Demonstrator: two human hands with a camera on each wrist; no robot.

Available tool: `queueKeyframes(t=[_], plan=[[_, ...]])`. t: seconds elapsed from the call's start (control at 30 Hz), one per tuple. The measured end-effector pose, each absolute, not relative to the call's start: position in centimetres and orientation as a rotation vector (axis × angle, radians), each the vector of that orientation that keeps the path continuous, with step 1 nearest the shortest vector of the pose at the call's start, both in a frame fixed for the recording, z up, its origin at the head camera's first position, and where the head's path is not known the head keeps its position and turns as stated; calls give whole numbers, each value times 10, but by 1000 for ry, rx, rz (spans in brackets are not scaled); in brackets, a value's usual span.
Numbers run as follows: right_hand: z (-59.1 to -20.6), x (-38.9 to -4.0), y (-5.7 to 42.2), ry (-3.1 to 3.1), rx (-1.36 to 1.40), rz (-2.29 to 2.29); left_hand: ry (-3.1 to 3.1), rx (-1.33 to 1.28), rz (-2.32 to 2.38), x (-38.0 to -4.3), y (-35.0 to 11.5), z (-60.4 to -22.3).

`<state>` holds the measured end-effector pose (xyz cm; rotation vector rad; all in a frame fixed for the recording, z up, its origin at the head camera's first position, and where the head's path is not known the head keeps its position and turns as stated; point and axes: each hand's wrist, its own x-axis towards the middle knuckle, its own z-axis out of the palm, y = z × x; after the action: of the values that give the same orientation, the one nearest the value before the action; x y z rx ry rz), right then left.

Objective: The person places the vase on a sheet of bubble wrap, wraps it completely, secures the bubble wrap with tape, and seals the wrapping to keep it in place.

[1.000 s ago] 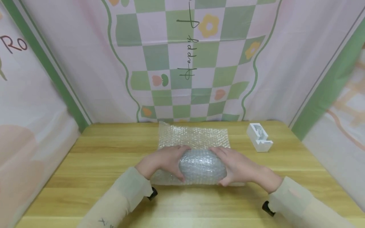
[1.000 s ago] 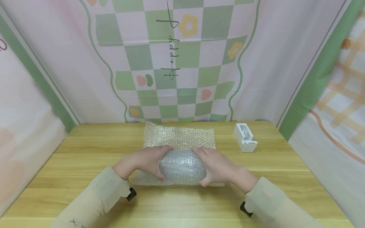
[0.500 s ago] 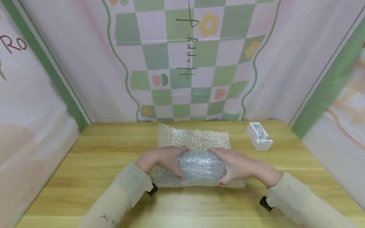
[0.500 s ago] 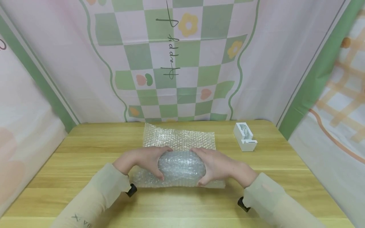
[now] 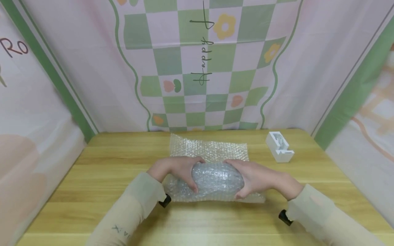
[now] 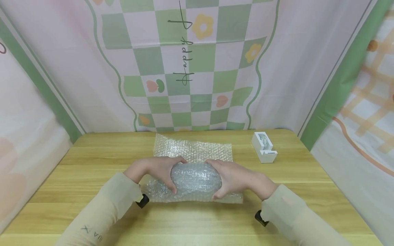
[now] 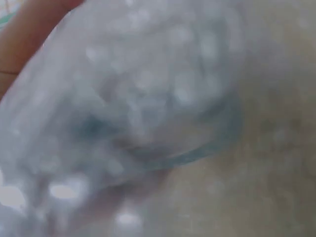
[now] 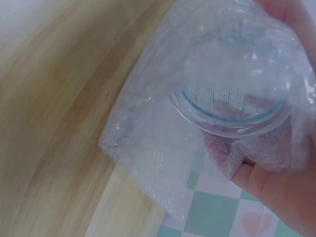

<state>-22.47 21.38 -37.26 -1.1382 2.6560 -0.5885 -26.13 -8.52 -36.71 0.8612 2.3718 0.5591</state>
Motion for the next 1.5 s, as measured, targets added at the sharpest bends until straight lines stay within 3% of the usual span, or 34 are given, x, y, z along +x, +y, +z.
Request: queueKeyframes(t=[1.1,1.5], plan=[[-360,-238,208,2497,-1034,-599,2346,821,724,-267,-100,-379],[-359,-244,209,2489,-995,-561,2658,1109,473,-249,-98,-365]])
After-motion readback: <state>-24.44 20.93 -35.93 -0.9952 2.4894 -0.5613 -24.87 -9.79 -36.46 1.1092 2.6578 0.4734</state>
